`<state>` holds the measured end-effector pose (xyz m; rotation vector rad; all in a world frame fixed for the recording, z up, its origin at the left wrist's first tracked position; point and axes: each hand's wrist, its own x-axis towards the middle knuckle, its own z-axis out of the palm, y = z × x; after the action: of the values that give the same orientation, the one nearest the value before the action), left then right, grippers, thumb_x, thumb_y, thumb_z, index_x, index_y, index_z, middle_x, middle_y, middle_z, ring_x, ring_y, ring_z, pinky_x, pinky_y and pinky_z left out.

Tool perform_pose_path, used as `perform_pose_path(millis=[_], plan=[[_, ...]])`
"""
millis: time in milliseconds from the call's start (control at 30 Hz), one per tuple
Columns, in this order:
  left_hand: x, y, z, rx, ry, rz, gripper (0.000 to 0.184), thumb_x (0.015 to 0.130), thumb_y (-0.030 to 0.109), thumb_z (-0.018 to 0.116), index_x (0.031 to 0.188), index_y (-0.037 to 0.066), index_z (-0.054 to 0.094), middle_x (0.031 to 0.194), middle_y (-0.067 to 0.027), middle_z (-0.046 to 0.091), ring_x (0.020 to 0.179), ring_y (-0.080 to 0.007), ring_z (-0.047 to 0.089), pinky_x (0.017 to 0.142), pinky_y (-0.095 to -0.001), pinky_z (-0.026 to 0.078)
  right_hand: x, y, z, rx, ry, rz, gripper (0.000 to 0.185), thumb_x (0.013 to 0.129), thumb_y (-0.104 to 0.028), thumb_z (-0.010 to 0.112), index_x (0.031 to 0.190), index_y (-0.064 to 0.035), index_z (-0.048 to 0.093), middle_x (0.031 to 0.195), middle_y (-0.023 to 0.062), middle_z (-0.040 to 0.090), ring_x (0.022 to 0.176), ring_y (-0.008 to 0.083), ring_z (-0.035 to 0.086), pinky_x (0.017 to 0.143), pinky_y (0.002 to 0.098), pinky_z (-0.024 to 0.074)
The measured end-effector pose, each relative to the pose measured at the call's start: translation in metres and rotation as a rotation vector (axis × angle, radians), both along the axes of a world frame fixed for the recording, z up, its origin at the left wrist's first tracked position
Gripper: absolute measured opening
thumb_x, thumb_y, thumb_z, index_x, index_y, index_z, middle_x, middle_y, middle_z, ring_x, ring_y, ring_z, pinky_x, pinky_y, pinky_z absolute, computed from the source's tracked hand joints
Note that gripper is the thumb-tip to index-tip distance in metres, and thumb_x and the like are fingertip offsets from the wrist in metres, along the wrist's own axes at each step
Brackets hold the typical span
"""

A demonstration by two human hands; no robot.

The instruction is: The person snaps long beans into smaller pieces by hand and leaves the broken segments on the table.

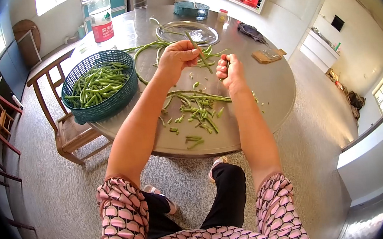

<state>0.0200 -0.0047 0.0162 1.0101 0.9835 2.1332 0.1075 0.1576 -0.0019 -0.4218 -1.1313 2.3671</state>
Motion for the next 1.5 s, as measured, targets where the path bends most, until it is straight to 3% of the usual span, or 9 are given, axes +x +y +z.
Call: perform_pose_path(millis=[133,333,733,833,900,967,1067,1167,1500], plan=[[-0.008,-0.003,-0.004,-0.114,0.077,0.079,0.003,0.075,0.007,0.061,0.074,0.005,0.060,0.064,0.0013,0.054,0.055,-0.0055,0.044,0.050,-0.0194,0.032,0.000,-0.032,0.006,0.254,-0.083,0.108,0.018,0.080,-0.021,0.042,0.087,-0.0057,0.050,0.067,0.0060,0.056,0.048,0.0142,0.048,0.036,0.0235,0.0307],[-0.019,0.001,-0.017,-0.248,0.192,0.220,0.009,0.073,0.005,0.062,0.081,0.004,0.058,0.064,0.0035,0.051,0.053,-0.0053,0.041,0.049,-0.0190,0.031,0.005,-0.052,0.015,0.449,-0.062,0.429,0.012,0.081,-0.016,0.041,0.085,-0.0058,0.047,0.060,0.0023,0.045,0.046,0.0084,0.040,0.036,0.0194,0.0271],[-0.018,-0.006,-0.009,-0.114,-0.081,0.190,0.014,0.077,0.001,0.058,0.091,0.002,0.059,0.069,-0.0013,0.057,0.052,-0.0075,0.044,0.051,-0.0190,0.036,0.009,-0.055,0.018,0.570,-0.108,0.420,0.017,0.079,-0.019,0.043,0.076,-0.0039,0.050,0.050,-0.0022,0.037,0.037,0.0062,0.029,0.032,0.0213,0.0198],[-0.015,-0.002,-0.009,-0.087,-0.050,0.208,0.009,0.078,0.001,0.056,0.086,0.002,0.059,0.073,-0.0050,0.059,0.055,-0.0089,0.047,0.053,-0.0191,0.039,0.007,-0.050,0.013,0.518,-0.125,0.307,0.017,0.079,-0.019,0.043,0.071,-0.0057,0.049,0.049,-0.0032,0.035,0.036,0.0065,0.028,0.032,0.0218,0.0197],[-0.011,0.000,-0.008,-0.068,-0.019,0.227,0.007,0.079,0.001,0.055,0.084,0.003,0.059,0.076,-0.0070,0.061,0.057,-0.0096,0.049,0.054,-0.0194,0.041,0.005,-0.041,0.011,0.253,-0.141,0.133,0.014,0.078,-0.018,0.044,0.070,-0.0073,0.047,0.049,-0.0036,0.034,0.036,0.0063,0.028,0.032,0.0217,0.0197],[-0.006,-0.002,-0.003,0.134,0.029,0.064,0.005,0.080,0.002,0.054,0.082,0.004,0.058,0.080,-0.0098,0.062,0.062,-0.0109,0.052,0.058,-0.0213,0.044,0.001,-0.023,0.003,0.209,-0.100,0.048,0.013,0.078,-0.018,0.044,0.071,-0.0081,0.047,0.050,-0.0037,0.034,0.037,0.0063,0.029,0.032,0.0215,0.0199],[-0.003,-0.005,0.001,0.025,-0.041,-0.001,0.006,0.080,0.002,0.053,0.082,0.004,0.058,0.079,-0.0099,0.061,0.063,-0.0122,0.054,0.061,-0.0227,0.046,-0.001,-0.014,0.002,0.145,0.002,-0.032,0.010,0.079,-0.019,0.048,0.076,-0.0095,0.046,0.052,-0.0036,0.036,0.038,0.0055,0.030,0.033,0.0202,0.0205],[-0.008,-0.005,-0.003,-0.064,-0.041,-0.040,0.005,0.080,0.003,0.055,0.084,0.003,0.058,0.080,-0.0101,0.061,0.062,-0.0129,0.054,0.059,-0.0226,0.046,0.005,-0.034,0.013,0.279,0.099,-0.015,0.019,0.077,-0.021,0.064,0.082,-0.0087,0.050,0.053,-0.0051,0.037,0.040,0.0026,0.031,0.033,0.0168,0.0211],[-0.014,-0.004,-0.012,-0.143,-0.062,-0.090,0.006,0.078,0.008,0.060,0.081,0.002,0.058,0.071,-0.0053,0.058,0.054,-0.0089,0.049,0.052,-0.0202,0.042,0.010,-0.064,0.025,0.766,0.107,-0.024,0.016,0.080,-0.016,0.060,0.092,-0.0059,0.057,0.055,-0.0062,0.042,0.041,0.0004,0.033,0.035,0.0150,0.0220]])
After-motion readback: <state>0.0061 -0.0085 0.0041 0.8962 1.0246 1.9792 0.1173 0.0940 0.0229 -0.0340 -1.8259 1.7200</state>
